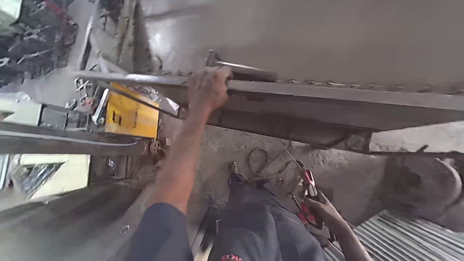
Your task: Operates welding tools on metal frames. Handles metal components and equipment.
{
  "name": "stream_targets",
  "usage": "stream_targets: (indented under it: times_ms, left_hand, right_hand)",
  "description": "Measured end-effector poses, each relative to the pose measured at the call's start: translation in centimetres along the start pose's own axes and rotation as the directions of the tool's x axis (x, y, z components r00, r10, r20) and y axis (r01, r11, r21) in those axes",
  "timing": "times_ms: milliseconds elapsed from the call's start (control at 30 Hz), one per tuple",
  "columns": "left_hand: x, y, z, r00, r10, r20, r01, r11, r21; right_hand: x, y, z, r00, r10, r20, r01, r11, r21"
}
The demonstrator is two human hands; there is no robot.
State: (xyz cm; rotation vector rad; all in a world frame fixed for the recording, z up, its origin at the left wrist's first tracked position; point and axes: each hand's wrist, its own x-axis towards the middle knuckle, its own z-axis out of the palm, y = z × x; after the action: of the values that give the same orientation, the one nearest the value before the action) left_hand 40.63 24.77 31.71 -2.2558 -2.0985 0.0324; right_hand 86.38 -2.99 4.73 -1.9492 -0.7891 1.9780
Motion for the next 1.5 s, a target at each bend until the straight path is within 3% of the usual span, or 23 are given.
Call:
stream_targets:
  times_ms: [67, 100, 167, 200, 267, 300, 333, 400, 433, 533, 633, 733, 800, 900, 1133, 1300, 1500]
  left_hand:
    - [-1.4, -0.4, 0.4, 0.985, 0.073, -0.159, -0.086, 0.993, -0.078]
    - [-2.7, -0.2, 0.8, 0.956, 0.094, -0.278, -0.158, 0.964, -0.215]
    - [-6.4, 1.9, 2.6, 0.855, 0.028, -0.519, -0.333, 0.796, -0.505]
    - [-8.7, 3.6, 3.8, 0.843, -0.006, -0.538, -0.366, 0.726, -0.582]
    - [-12.9, 5.9, 7.7, 0.913, 0.089, -0.399, -0.338, 0.712, -0.615]
    - [-14.6, 6.2, 10.1, 0.959, 0.186, -0.216, -0.281, 0.739, -0.613]
    - [-16.2, 6.3, 12.5, 0.963, 0.269, 0.015, -0.207, 0.775, -0.596]
    - [-18.8, 6.0, 16.9, 0.858, 0.341, 0.384, -0.085, 0.831, -0.549]
    - [-20.1, 5.6, 18.6, 0.802, 0.350, 0.484, -0.047, 0.845, -0.533]
    - [-23.5, 3.2, 19.9, 0.667, 0.399, 0.629, 0.038, 0.825, -0.564]
    - [-25.5, 0.7, 21.0, 0.599, 0.452, 0.661, 0.056, 0.800, -0.597]
    - [-27.0, -1.2, 21.3, 0.609, 0.413, 0.677, 0.098, 0.808, -0.580]
    - [-27.6, -2.0, 21.5, 0.645, 0.374, 0.666, 0.103, 0.822, -0.561]
    - [-27.8, -3.2, 20.7, 0.671, 0.330, 0.664, 0.105, 0.844, -0.525]
    - [-27.4, -4.4, 18.0, 0.774, 0.217, 0.594, 0.117, 0.874, -0.472]
    - [-26.6, -4.1, 15.9, 0.798, 0.197, 0.569, 0.043, 0.924, -0.380]
    - [-26.5, -2.1, 15.0, 0.809, 0.239, 0.536, -0.069, 0.945, -0.318]
  right_hand:
    - [-0.1, 0.2, 1.8, 0.999, -0.037, 0.006, 0.038, 0.964, -0.265]
    - [-0.1, 0.1, 2.6, 0.999, -0.037, -0.011, 0.030, 0.913, -0.406]
    - [-0.3, -0.6, 4.3, 0.998, -0.044, -0.034, 0.018, 0.826, -0.564]
    - [-0.9, -1.2, 5.0, 0.999, -0.039, -0.033, 0.011, 0.804, -0.594]
    - [-2.0, -2.3, 6.2, 1.000, -0.018, -0.010, 0.008, 0.780, -0.625]
    - [-2.4, -2.9, 6.7, 0.999, -0.018, 0.027, 0.031, 0.765, -0.643]
    - [-3.2, -3.8, 7.2, 0.996, -0.013, 0.091, 0.068, 0.767, -0.638]
    - [-5.0, -6.4, 8.2, 0.967, -0.018, 0.254, 0.167, 0.800, -0.577]
    - [-5.6, -7.5, 8.9, 0.953, -0.029, 0.301, 0.200, 0.806, -0.558]
    - [-5.4, -8.7, 10.4, 0.941, -0.052, 0.333, 0.278, 0.678, -0.681]
    - [-5.2, -9.7, 12.2, 0.954, -0.017, 0.299, 0.269, 0.485, -0.832]
    - [-5.2, -9.7, 15.3, 0.979, -0.052, 0.198, 0.204, 0.322, -0.925]
    - [-5.8, -9.8, 17.4, 0.992, -0.087, 0.095, 0.116, 0.277, -0.954]
    - [-6.1, -9.4, 19.8, 0.991, -0.131, 0.014, 0.058, 0.344, -0.937]
    - [-5.1, -9.6, 23.2, 0.987, -0.146, -0.074, 0.066, 0.764, -0.641]
    - [-4.8, -9.2, 24.3, 0.983, -0.134, -0.129, 0.054, 0.869, -0.492]
    - [-4.6, -9.2, 23.8, 0.980, -0.079, -0.183, -0.006, 0.906, -0.423]
